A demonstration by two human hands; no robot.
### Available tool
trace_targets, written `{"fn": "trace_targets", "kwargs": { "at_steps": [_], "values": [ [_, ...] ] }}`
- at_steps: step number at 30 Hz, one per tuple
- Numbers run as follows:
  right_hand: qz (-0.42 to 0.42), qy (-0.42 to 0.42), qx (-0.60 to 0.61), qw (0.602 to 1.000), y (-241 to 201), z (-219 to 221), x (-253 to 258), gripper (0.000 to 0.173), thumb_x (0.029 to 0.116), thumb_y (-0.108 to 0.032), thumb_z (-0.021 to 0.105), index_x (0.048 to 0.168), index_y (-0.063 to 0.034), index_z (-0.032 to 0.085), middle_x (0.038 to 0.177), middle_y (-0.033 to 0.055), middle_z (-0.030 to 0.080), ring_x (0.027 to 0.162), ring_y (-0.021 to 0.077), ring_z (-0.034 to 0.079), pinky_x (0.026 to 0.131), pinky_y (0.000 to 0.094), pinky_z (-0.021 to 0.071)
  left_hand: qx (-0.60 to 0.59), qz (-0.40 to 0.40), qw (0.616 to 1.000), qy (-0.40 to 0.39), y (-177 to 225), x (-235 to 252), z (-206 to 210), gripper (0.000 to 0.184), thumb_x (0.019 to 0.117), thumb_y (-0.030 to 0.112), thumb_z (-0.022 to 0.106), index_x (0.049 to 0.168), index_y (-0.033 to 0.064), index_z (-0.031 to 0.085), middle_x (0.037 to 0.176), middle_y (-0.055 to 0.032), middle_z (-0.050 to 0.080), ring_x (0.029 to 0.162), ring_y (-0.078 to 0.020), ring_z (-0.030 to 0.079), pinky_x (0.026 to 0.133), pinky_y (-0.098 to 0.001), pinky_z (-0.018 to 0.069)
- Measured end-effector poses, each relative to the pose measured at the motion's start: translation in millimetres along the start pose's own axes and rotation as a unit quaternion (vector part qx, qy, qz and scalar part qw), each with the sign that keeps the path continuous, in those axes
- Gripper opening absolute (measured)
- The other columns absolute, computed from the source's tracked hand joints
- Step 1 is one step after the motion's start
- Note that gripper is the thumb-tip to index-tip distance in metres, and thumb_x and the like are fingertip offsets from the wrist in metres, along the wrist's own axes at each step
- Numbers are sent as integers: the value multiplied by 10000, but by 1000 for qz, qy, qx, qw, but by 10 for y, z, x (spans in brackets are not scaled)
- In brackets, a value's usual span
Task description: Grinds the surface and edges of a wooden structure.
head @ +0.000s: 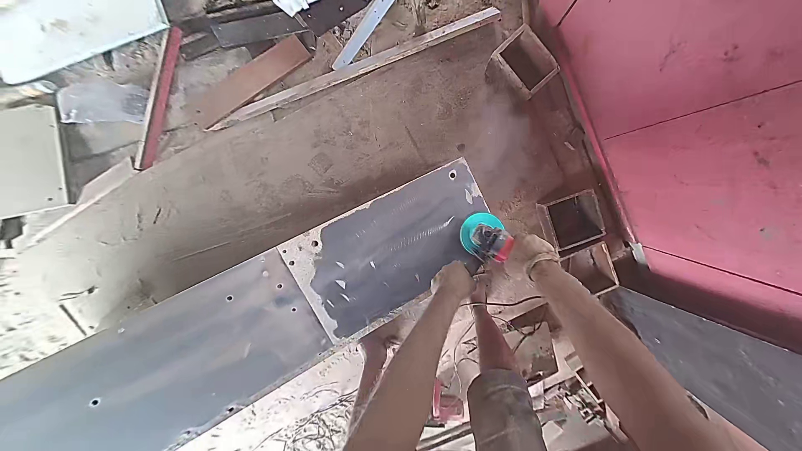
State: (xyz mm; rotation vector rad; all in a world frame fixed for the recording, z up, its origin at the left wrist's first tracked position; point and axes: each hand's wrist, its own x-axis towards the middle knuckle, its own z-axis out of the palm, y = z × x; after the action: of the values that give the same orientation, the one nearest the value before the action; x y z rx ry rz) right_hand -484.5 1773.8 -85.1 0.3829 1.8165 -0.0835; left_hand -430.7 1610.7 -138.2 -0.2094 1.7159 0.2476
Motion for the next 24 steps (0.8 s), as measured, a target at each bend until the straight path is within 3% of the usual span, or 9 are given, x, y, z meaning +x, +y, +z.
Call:
{"fn": "trace_targets", "kwargs": {
  "at_steps": [2,4,6,10,13,17,18,20,24],
  "values": [
    [13,-17,34,999,249,244,133,610,828,-415,795,1277,-23,663,1281,223,683,1215,396,656,1000,644,522,33,-8,999,0,101,-72,101,532,858,423,692,1257,74,654,1233,-163,707,1137,-341,698,867,-610,576],
    [17,-27,61,998,386,530,217,608,797,-415,817,1225,-5,680,1233,216,704,1182,382,675,993,618,533,61,-8,998,19,86,-196,139,530,859,510,675,1181,89,695,1185,-141,729,1096,-329,714,829,-594,584],
    [3,-41,100,994,353,740,201,646,723,-317,890,1227,21,665,1216,233,698,1166,389,672,997,604,530,79,0,997,15,3,-454,33,468,908,427,673,1196,58,685,1211,-180,710,1126,-370,692,852,-614,565],
    [-91,-32,144,985,-75,1217,304,875,562,-222,953,1337,-26,596,1232,209,693,1175,365,669,1003,600,532,113,-35,993,7,-457,-730,-165,421,872,368,725,1131,38,690,1193,-193,705,1100,-379,695,805,-603,573],
    [-137,-35,154,978,-526,1339,165,862,548,-200,963,1312,-18,610,1224,210,694,1171,362,669,1009,591,530,112,-51,992,15,-868,-924,-299,441,894,408,713,1137,41,692,1195,-201,700,1109,-391,687,816,-609,568],
    [-163,-70,105,979,-1114,1437,-198,666,697,-263,912,1269,-36,658,1174,212,714,1083,370,706,958,607,553,98,-77,992,10,-1526,-1160,-245,488,929,484,654,1143,47,692,1199,-199,704,1116,-390,691,844,-619,564],
    [-174,-80,94,977,-1257,1514,-271,614,754,-297,881,1267,-42,662,1162,209,718,1063,368,712,944,609,558,93,-87,992,9,-1713,-1219,-199,465,907,440,677,1151,44,693,1203,-200,703,1116,-394,688,846,-624,560],
    [-198,-98,67,973,-1577,1702,-428,565,764,-321,852,1228,-48,682,1118,199,728,1019,367,718,902,620,563,82,-129,988,0,-2120,-1327,-80,447,889,388,696,1177,47,685,1207,-194,706,1118,-389,693,851,-619,568],
    [-286,-125,-9,950,-2217,1891,-922,569,833,-389,799,1286,-67,678,1253,210,700,1180,407,665,966,680,522,10,-218,975,30,-3025,-1429,381,413,863,338,702,1189,88,675,1153,-172,729,1082,-358,715,834,-604,581]
  ]
}}
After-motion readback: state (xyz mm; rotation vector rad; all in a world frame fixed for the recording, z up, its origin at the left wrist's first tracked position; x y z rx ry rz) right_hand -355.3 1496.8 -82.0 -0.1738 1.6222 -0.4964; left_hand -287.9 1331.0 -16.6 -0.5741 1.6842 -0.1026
